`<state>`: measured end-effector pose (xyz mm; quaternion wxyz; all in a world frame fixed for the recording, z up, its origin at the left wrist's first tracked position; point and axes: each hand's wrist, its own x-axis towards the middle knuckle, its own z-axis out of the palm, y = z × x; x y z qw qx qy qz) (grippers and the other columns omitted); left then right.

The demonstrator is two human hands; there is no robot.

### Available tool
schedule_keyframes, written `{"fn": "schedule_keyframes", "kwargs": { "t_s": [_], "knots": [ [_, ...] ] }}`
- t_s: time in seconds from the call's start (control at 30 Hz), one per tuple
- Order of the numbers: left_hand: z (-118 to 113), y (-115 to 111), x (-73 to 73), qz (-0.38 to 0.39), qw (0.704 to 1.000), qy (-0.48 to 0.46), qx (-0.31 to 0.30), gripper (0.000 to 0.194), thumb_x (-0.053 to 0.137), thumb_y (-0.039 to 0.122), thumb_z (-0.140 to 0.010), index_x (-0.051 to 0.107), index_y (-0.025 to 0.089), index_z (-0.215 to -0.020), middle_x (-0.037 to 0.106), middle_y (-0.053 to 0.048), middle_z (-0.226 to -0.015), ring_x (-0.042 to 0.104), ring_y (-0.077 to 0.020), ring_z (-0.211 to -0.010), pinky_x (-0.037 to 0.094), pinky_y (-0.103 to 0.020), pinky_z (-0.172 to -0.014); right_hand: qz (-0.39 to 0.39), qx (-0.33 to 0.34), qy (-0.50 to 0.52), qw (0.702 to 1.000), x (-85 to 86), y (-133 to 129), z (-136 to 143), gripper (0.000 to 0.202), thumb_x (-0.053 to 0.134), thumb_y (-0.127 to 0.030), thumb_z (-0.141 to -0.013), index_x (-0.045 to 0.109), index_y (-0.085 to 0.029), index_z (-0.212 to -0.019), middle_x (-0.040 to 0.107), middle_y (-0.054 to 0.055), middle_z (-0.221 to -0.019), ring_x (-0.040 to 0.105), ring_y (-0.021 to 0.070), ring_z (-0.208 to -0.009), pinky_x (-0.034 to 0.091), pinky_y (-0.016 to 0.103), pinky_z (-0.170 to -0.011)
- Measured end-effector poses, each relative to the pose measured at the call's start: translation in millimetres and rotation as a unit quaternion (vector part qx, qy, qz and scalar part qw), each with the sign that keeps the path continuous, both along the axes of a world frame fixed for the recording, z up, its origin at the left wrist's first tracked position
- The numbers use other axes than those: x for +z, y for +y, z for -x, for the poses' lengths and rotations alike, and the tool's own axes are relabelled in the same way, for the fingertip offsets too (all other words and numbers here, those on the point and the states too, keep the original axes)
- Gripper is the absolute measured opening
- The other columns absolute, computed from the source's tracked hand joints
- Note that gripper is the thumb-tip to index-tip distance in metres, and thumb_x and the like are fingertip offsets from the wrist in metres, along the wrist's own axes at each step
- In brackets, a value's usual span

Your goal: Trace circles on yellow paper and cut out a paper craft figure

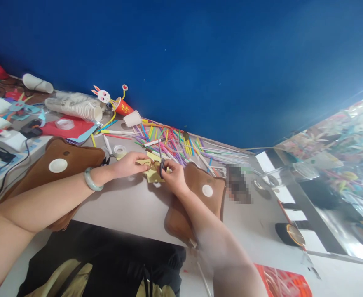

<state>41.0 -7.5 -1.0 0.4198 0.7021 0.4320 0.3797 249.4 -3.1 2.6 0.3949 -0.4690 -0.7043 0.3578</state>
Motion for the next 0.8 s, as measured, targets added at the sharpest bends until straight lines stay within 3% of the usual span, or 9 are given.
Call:
{"fn": "schedule_keyframes", "kwargs": {
  "t_s": [0.07,0.13,0.3,0.37,0.63,0.8],
  "knots": [
    [3.9,3.8,1.6,0.005,1.000,0.029,0.011,0.019,0.064,0.032,-0.076,0.061,0.016,-0.065,0.054,0.002,-0.063,0.051,-0.0127,-0.063,0.038,-0.022,-0.057,-0.015,-0.048,0.005,0.999,-1.3,2.8,-1.1,0.030,0.071,-0.037,-0.074,0.054,-0.020,-0.058,0.053,-0.002,-0.059,0.046,0.0131,-0.061,0.041,0.028,-0.064],
    [8.5,5.9,3.7,0.039,0.996,0.076,-0.023,0.021,0.066,0.035,-0.075,0.065,0.015,-0.067,0.055,0.003,-0.060,0.050,-0.0121,-0.059,0.036,-0.022,-0.055,-0.021,-0.085,0.011,0.996,-2.8,5.4,-2.0,0.028,0.070,-0.037,-0.075,0.055,-0.020,-0.059,0.053,-0.002,-0.059,0.045,0.0130,-0.061,0.041,0.028,-0.064],
    [12.7,-0.2,7.7,0.143,0.940,0.179,-0.254,0.018,0.072,0.035,-0.069,0.072,0.017,-0.070,0.063,0.002,-0.059,0.054,-0.0135,-0.056,0.035,-0.023,-0.052,-0.023,-0.115,0.012,0.993,-7.1,8.1,-2.1,0.027,0.069,-0.038,-0.076,0.057,-0.019,-0.061,0.054,-0.002,-0.059,0.044,0.0124,-0.060,0.041,0.027,-0.063],
    [11.0,-3.8,7.8,0.138,0.925,0.202,-0.291,0.013,0.072,0.031,-0.066,0.073,0.019,-0.070,0.065,0.001,-0.062,0.056,-0.0144,-0.058,0.035,-0.024,-0.051,-0.024,-0.112,0.007,0.993,-8.7,8.2,-1.2,0.029,0.069,-0.040,-0.076,0.056,-0.019,-0.060,0.054,-0.002,-0.058,0.045,0.0124,-0.060,0.041,0.027,-0.063],
    [11.6,-0.9,-3.2,0.027,0.946,0.293,-0.133,0.027,0.078,0.034,-0.059,0.071,0.021,-0.082,0.060,0.002,-0.057,0.049,-0.0163,-0.051,0.031,-0.029,-0.054,-0.033,-0.107,-0.003,0.994,-12.4,8.7,0.9,0.032,0.069,-0.043,-0.075,0.053,-0.021,-0.059,0.051,-0.002,-0.057,0.041,0.0121,-0.059,0.041,0.027,-0.062],
    [13.0,-1.1,-7.1,-0.043,0.954,0.285,-0.079,0.049,0.084,0.039,-0.055,0.065,0.023,-0.097,0.063,-0.001,-0.077,0.055,-0.0204,-0.066,0.031,-0.029,-0.058,-0.028,-0.120,0.006,0.992,-13.1,9.0,0.1,0.031,0.068,-0.043,-0.077,0.056,-0.020,-0.061,0.054,-0.001,-0.059,0.044,0.0129,-0.060,0.040,0.028,-0.062]
  ]
}}
